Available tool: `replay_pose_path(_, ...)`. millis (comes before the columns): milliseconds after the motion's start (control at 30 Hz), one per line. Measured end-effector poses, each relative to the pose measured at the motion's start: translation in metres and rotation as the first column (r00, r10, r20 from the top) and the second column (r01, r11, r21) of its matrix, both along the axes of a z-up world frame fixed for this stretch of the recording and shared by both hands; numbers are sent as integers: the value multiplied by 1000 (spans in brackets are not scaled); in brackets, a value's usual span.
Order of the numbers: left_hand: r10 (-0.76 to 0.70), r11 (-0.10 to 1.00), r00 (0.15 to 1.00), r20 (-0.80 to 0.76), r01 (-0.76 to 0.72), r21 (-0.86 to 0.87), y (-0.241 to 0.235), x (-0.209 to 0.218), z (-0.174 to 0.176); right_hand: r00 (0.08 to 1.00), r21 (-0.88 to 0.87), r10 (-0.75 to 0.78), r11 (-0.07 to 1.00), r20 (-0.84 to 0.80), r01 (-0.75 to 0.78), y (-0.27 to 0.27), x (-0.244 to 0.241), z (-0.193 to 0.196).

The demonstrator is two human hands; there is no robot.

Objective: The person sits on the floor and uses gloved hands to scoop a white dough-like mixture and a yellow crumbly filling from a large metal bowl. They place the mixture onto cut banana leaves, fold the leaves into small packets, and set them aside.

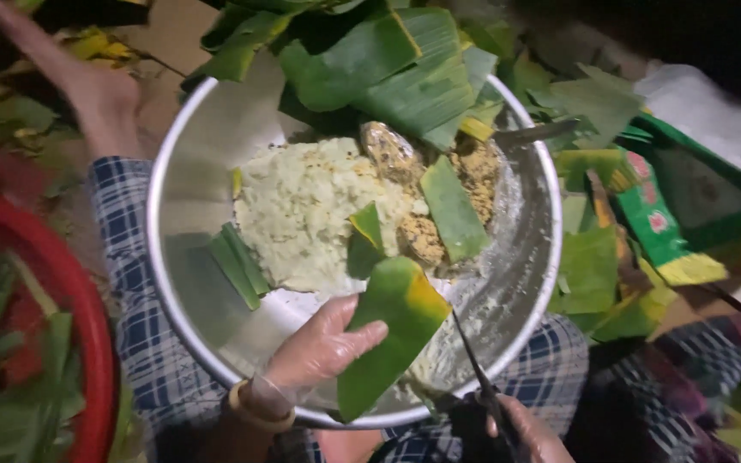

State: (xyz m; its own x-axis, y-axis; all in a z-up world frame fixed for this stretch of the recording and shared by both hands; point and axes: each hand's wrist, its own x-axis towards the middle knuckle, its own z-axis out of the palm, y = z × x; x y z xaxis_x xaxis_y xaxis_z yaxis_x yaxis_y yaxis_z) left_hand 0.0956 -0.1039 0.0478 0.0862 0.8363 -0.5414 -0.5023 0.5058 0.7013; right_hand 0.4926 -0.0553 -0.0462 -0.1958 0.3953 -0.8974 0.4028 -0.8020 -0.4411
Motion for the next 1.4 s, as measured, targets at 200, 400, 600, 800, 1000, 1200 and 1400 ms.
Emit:
replay_pose_path(200,-134,976,989,69,120,183,4,24,3,901,376,382,819,205,-433,-9,-44,106)
replay_pose_path(400,-216,891,972,-93,235,387,19,44,2,976,303,190,928,107,-214,-19,-8,75)
replay_pose_path(600,-363,887,926,-104,377,265,24,59,-8,990,327,116,935,85,-138,-30,1,69)
replay_pose_path(800,-673,606,595,-439,784,133,28,72,-23,949,-229,-313,927,-29,298,-22,-7,86)
replay_pose_path(1000,-734,474,452,-507,876,95,22,50,-37,961,398,-265,876,-76,273,21,10,78)
replay_pose_path(1200,-343,884,826,-447,124,-450,6,-38,-65,859,721,-205,650,469,-239,130,-8,51)
replay_pose_path(1400,271,688,741,-615,-596,-414,-11,-58,-40,744,702,-133,-258,655,-664,101,-92,56)
